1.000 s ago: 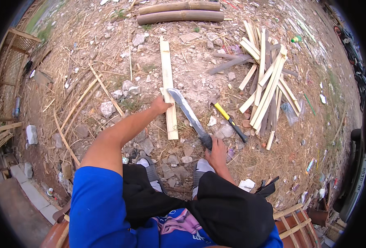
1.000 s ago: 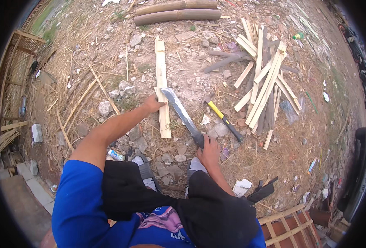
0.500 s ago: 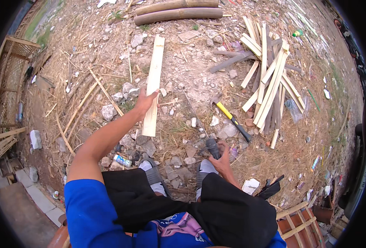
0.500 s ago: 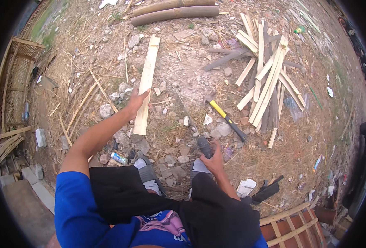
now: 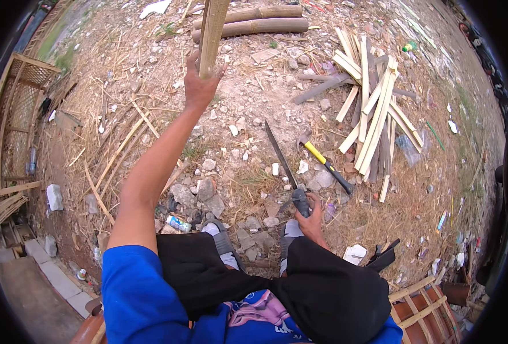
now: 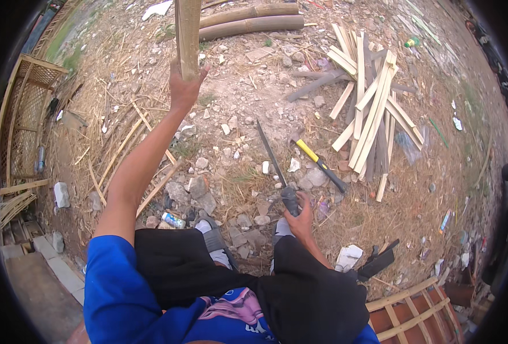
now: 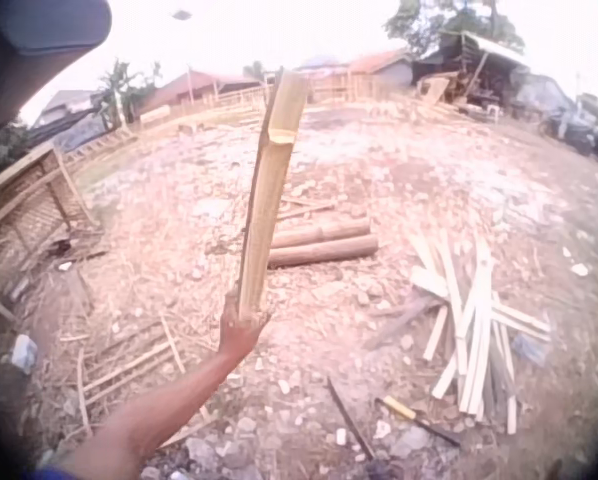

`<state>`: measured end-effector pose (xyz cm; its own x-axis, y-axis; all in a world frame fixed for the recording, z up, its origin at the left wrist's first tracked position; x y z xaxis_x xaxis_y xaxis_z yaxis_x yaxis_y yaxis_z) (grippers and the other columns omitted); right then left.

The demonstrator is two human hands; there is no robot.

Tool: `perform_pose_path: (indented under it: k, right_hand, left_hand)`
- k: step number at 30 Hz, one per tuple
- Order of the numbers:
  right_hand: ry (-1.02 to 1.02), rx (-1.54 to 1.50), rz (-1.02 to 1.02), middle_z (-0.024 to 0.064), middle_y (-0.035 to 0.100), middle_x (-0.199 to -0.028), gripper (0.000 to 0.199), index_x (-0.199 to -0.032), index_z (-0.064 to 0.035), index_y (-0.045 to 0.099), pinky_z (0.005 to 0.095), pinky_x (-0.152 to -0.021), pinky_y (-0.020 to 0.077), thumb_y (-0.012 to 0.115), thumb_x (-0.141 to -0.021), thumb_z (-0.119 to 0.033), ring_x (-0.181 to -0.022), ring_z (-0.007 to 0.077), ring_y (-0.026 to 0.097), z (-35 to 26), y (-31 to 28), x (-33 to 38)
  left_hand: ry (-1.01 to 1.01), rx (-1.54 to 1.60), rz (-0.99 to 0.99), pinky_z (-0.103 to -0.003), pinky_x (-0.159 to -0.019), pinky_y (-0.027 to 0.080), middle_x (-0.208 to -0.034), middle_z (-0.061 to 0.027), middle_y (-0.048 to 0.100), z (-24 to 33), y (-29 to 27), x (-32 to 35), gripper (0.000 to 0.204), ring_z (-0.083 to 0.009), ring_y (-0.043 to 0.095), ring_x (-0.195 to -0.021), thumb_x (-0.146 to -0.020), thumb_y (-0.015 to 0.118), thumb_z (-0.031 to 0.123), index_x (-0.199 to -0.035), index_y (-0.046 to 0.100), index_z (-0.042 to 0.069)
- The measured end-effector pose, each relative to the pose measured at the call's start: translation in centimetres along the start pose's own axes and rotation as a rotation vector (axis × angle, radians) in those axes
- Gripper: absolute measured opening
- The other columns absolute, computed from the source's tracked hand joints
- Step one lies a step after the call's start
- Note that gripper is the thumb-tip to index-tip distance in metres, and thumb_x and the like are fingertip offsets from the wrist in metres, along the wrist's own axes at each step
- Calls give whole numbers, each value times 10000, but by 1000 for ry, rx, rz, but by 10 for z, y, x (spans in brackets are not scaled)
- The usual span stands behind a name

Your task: The person splits bamboo pieces by striking a knife with a hammer, pulls the split bamboo apart by hand, and further splits and shaves the bamboo strips using the knife.

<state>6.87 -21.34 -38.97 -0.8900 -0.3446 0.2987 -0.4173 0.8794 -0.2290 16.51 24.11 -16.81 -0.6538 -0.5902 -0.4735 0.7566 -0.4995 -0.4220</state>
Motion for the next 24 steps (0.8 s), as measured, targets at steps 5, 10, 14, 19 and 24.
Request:
perform_pose_path:
  k: [5, 10, 14, 19, 24]
  right_hand:
    - [-18, 66, -15, 140, 633, -991, 605, -1305, -62, 404, 324, -767, 487, 674, -764, -71, -879, 193, 620, -2, 3, 2]
    - [-37, 4, -3, 123, 633, -965, 602, -1302, -56, 402, 318, -756, 481, 675, -766, -69, -859, 176, 613, -4, 5, 1]
    - [2, -10, -25, 118, 631, -971, 601, -1301, -52, 400, 310, -745, 485, 676, -768, -63, -839, 170, 614, 1, 6, 0]
    - [39, -27, -32, 117, 632, -974, 601, -1302, -55, 400, 313, -751, 489, 678, -770, -62, -842, 168, 615, 1, 6, -2]
    - [63, -42, -42, 115, 632, -975, 603, -1301, -58, 404, 322, -774, 486, 684, -767, -70, -860, 174, 620, 10, 4, -2]
  left_hand:
    - [-76, 80, -69, -338, -753, 520, -919, -117, 631, 4, 16, -3, 781, -157, 631, -806, -717, 841, 234, -1310, 363, 63]
    - [-38, 70, 15, -311, -716, 513, -887, -89, 624, 14, 16, -9, 642, -155, 623, -767, -765, 798, 254, -1240, 428, 30]
    - [-130, 349, 67, -299, -698, 512, -884, -82, 631, 11, 16, -20, 450, -151, 632, -755, -826, 751, 270, -1101, 514, 3]
    - [-6, 435, 97, -271, -668, 514, -890, -81, 619, 29, 8, -35, 376, -148, 651, -742, -843, 737, 187, -1076, 488, 28]
    - [-109, 691, 27, -294, -704, 540, -842, -84, 646, 46, 7, -39, 415, -162, 667, -751, -829, 754, 180, -1091, 470, 29]
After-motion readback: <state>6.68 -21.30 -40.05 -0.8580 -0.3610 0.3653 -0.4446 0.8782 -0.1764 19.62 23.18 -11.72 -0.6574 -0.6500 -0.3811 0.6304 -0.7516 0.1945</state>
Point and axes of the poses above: each hand's wrist, its own x-axis away from the middle knuckle, its own y-axis out of the palm, z = x × y, the point moved 10 cm from there along -x, towards the middle knuckle
